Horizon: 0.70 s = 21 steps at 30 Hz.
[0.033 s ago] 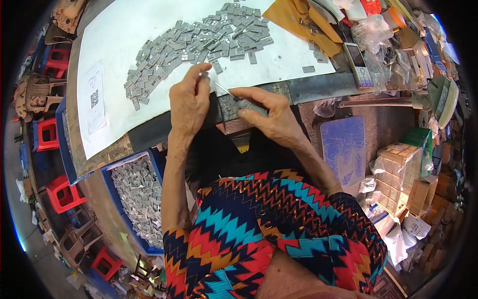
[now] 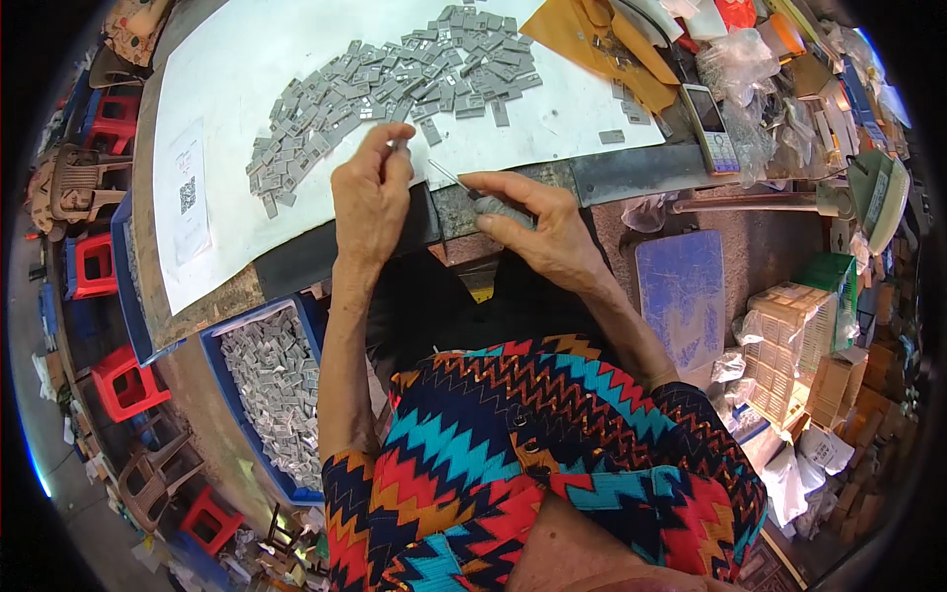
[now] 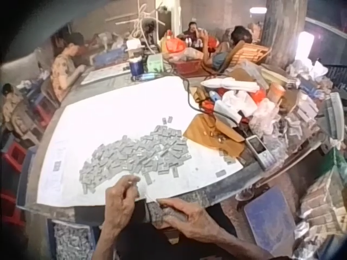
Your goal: Using a small hand tool to manipulate or clean small rectangular hardware components on a workbench.
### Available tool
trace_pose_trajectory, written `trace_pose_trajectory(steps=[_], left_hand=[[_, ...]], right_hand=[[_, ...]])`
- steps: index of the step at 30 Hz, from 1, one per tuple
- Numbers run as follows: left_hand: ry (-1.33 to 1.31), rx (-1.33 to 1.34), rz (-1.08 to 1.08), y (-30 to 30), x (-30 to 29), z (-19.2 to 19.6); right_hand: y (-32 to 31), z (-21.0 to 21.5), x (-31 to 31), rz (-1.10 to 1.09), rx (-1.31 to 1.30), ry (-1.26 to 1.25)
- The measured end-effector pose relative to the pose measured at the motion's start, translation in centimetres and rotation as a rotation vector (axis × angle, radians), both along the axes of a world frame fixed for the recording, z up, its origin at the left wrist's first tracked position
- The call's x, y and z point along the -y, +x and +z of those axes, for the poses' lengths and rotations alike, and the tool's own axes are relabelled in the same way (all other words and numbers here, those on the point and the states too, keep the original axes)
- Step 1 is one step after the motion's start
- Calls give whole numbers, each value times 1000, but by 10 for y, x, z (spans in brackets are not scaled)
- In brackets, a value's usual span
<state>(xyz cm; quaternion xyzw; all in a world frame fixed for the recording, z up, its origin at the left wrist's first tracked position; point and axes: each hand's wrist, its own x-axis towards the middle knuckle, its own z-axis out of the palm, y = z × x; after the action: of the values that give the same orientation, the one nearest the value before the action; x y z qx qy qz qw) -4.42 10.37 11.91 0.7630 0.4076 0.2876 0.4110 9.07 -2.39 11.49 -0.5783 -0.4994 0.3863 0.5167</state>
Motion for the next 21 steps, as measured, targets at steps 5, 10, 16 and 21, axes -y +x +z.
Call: trace_pose_trajectory(steps=[5,10,16,21], left_hand=[[-482,405,-60,3,-24,-9],[-360,127,-32,14,-37,-19],[265,-456,52,32,-24,-17],[198,-468,32,31,-29,-24]], right_hand=[[8,1,12,40,-156,-118],[8,-2,22,62,-178,-149],[9,-4,27,62,-208,-129],[9,-1,28,51,-123,-51]])
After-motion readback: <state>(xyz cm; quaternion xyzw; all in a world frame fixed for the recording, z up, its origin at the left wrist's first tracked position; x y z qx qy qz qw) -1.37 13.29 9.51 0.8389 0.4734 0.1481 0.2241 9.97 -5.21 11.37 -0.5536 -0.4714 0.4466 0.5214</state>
